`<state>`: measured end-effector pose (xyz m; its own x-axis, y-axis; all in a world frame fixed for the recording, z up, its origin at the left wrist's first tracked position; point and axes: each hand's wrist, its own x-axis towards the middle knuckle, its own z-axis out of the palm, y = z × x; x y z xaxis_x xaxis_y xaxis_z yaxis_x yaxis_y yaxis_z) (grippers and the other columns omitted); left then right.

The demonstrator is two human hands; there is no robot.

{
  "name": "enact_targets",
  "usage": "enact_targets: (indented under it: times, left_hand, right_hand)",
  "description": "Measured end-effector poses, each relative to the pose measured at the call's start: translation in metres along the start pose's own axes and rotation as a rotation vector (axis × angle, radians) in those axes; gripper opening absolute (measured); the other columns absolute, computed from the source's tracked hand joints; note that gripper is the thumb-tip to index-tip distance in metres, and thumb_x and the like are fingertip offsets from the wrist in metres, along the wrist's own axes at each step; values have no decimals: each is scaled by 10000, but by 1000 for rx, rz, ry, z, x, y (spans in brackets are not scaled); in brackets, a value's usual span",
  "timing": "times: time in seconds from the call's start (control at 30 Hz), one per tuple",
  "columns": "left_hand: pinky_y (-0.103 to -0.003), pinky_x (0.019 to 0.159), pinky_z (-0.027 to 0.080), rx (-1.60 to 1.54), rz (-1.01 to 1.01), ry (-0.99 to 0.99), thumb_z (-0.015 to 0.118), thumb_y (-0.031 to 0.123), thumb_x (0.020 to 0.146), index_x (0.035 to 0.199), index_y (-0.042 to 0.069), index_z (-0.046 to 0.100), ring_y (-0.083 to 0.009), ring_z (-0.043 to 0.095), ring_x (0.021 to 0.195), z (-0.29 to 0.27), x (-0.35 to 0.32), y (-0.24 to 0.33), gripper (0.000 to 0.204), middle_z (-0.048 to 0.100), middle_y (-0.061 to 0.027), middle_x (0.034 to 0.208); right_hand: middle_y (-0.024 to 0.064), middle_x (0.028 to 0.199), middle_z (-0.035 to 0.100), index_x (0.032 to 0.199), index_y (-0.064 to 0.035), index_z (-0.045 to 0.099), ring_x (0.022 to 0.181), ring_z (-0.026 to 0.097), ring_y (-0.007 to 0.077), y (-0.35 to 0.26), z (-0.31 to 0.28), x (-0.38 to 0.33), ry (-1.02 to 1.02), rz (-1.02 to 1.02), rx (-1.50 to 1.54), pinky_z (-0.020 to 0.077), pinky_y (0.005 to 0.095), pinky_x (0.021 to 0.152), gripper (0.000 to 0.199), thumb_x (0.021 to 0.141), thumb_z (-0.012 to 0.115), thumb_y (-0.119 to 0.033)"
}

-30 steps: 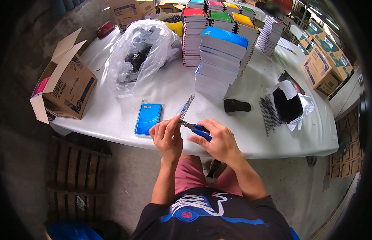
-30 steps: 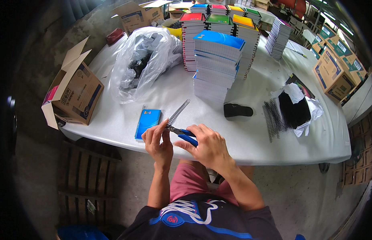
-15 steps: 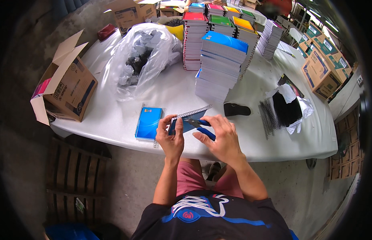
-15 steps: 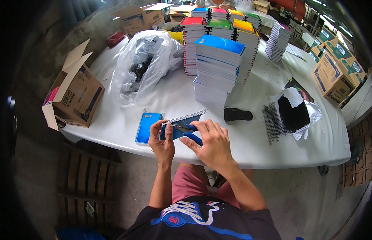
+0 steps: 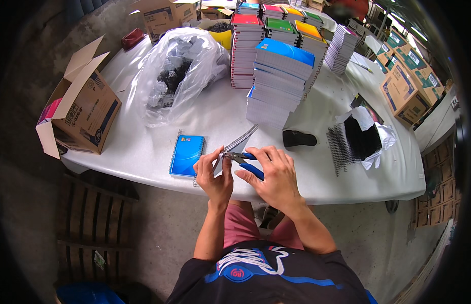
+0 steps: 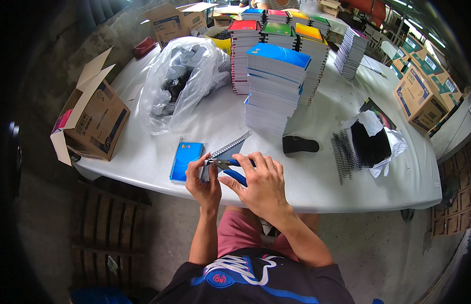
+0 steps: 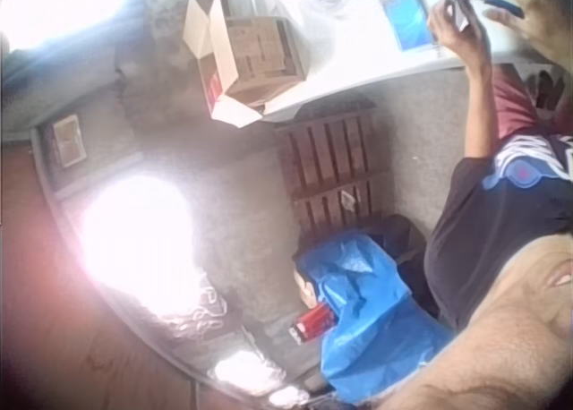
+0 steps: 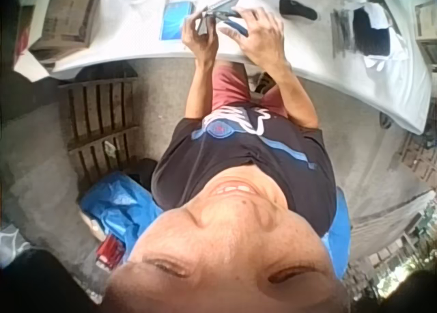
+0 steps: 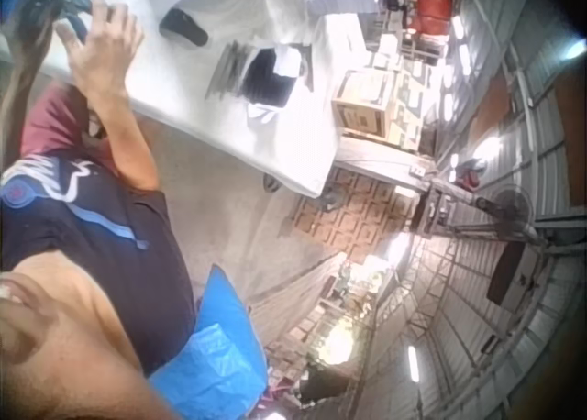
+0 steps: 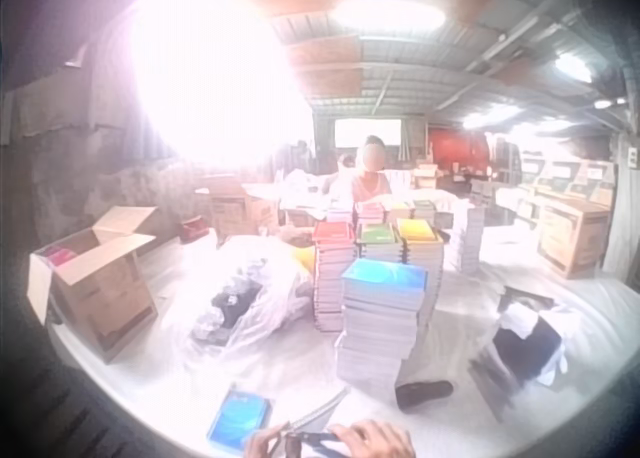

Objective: The person unpacks notebooks from a cardboard box and places them on a table. Then, using pliers, the person attaches spiral wire bindings to the notebooks one at a time, stacking the finished notebooks on the table.

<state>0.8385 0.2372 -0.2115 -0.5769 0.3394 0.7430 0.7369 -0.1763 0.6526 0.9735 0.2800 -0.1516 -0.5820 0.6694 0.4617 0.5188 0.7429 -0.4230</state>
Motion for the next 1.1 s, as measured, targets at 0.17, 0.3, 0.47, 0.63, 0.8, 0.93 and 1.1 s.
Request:
enact_targets:
  times: [0.17,0.3,0.47,0.63,0.8,0.93,1.1]
  left_hand:
    - [-291,750,372,17,56,-16,692,-14,745,1029,95,659,-166,570,750,-2,0,-1,306,645,-25,843]
    - [-289,753,362,48,106,-9,693,-39,710,1039,111,668,-157,570,746,-4,-2,-3,362,635,-18,824]
    - [-292,746,363,62,170,36,669,-63,706,1040,107,667,-150,573,748,-6,-2,-1,375,631,-10,823]
    - [-304,741,376,77,278,98,638,-87,706,1044,86,662,-156,575,757,-4,-3,-6,380,629,-9,834]
    - [-311,754,402,11,24,97,640,11,816,1175,58,599,-176,573,787,-4,-7,-6,364,621,-38,850]
    - [-240,774,424,-297,-386,176,564,131,929,1242,40,543,-107,544,847,-14,-3,-18,327,594,-22,957]
    - [-214,796,461,-599,-684,268,478,206,986,1159,34,573,-70,543,904,-32,3,-29,262,586,-31,1025]
  right_hand:
    - [82,987,574,1122,-105,614,929,558,262,-1,-4,1,-24,9,15,387,417,840,561,829,548,-579]
    - [99,918,600,1093,-89,614,828,594,289,-5,-12,2,-136,40,56,448,401,750,518,827,590,-533]
    - [101,753,604,1012,-74,614,636,614,272,0,-13,3,-392,142,374,490,378,614,507,885,506,-553]
    - [77,702,578,992,-55,586,574,595,201,6,-9,-2,-963,774,1635,495,331,570,503,932,437,-532]
    - [86,923,598,1143,-58,555,829,593,148,-2,-1,-8,-756,607,1362,474,280,711,485,958,417,-484]
    - [104,1022,588,1189,-50,541,964,560,223,25,-2,-21,-469,213,654,448,317,813,451,929,504,-417]
    - [104,1225,475,1233,-129,519,1183,424,287,85,9,-50,-378,457,-298,278,589,990,493,870,553,-462]
